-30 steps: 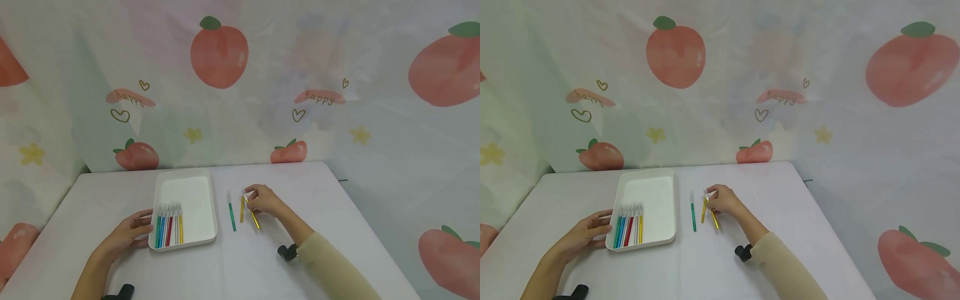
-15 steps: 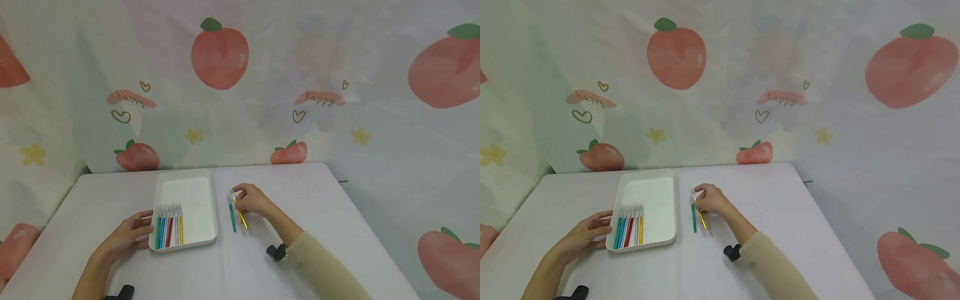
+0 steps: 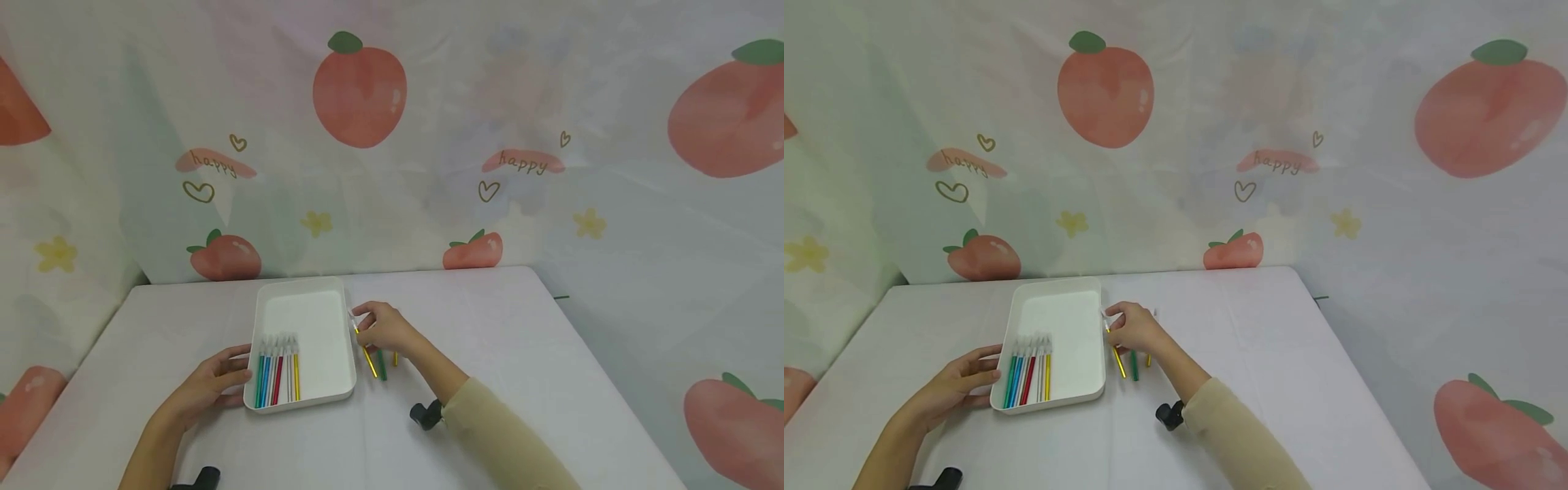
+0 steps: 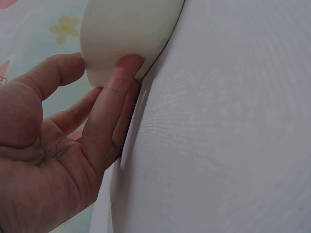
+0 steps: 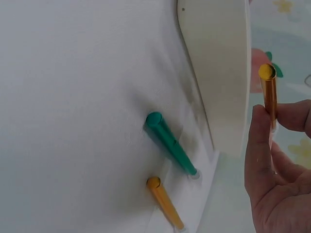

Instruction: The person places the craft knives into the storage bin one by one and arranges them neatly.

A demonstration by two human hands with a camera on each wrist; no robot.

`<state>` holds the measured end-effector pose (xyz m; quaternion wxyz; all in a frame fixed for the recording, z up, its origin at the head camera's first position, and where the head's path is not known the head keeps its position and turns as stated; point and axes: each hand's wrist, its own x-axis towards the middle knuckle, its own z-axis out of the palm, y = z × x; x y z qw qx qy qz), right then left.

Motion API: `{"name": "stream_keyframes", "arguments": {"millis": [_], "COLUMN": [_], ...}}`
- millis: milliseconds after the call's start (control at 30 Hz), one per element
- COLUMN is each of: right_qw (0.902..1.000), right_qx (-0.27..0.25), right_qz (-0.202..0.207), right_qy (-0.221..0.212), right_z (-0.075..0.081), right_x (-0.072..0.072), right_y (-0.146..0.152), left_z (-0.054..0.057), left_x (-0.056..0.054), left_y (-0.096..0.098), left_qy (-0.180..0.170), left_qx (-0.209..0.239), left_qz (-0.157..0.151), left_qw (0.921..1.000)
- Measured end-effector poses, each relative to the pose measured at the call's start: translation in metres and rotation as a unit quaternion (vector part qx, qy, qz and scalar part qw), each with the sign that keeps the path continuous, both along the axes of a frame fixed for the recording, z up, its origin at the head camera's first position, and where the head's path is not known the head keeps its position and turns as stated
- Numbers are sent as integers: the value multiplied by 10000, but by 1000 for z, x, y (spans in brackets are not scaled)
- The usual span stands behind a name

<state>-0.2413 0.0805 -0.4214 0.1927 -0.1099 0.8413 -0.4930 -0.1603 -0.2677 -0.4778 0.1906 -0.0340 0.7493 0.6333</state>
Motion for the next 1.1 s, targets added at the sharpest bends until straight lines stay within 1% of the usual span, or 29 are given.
{"name": "stream_keyframes", "arguments": {"millis": [67, 300, 400, 467, 500, 767, 1100], "right_qw": [10000, 9997, 9996, 9995, 9995, 9993, 9994], "right_qx": [-47, -190, -235, -236, -230, -223, 224], "right_qz": [25, 64, 75, 90, 99, 204, 279], "right_qy": [-29, -110, -147, -165, -169, -226, 29], "right_z": [1, 1, 0, -1, -1, -8, -15], "right_x": [0, 1, 2, 3, 3, 9, 18], "right_y": [-6, -24, -32, -37, -40, -60, -79], "left_z": [0, -1, -1, -1, -1, -1, 0], "left_x": [0, -1, 0, 0, 0, -1, -1], "left_y": [-1, -1, -1, -1, 0, -1, 0], "left_qy": [20, -24, 1, 31, 5, -15, -6], "left_qx": [-14, 6, 0, -14, -10, -47, -53], "left_qz": [-22, 43, 8, -23, 13, 22, 40], "left_qw": [10000, 10000, 10000, 10000, 10000, 10000, 10000]}}
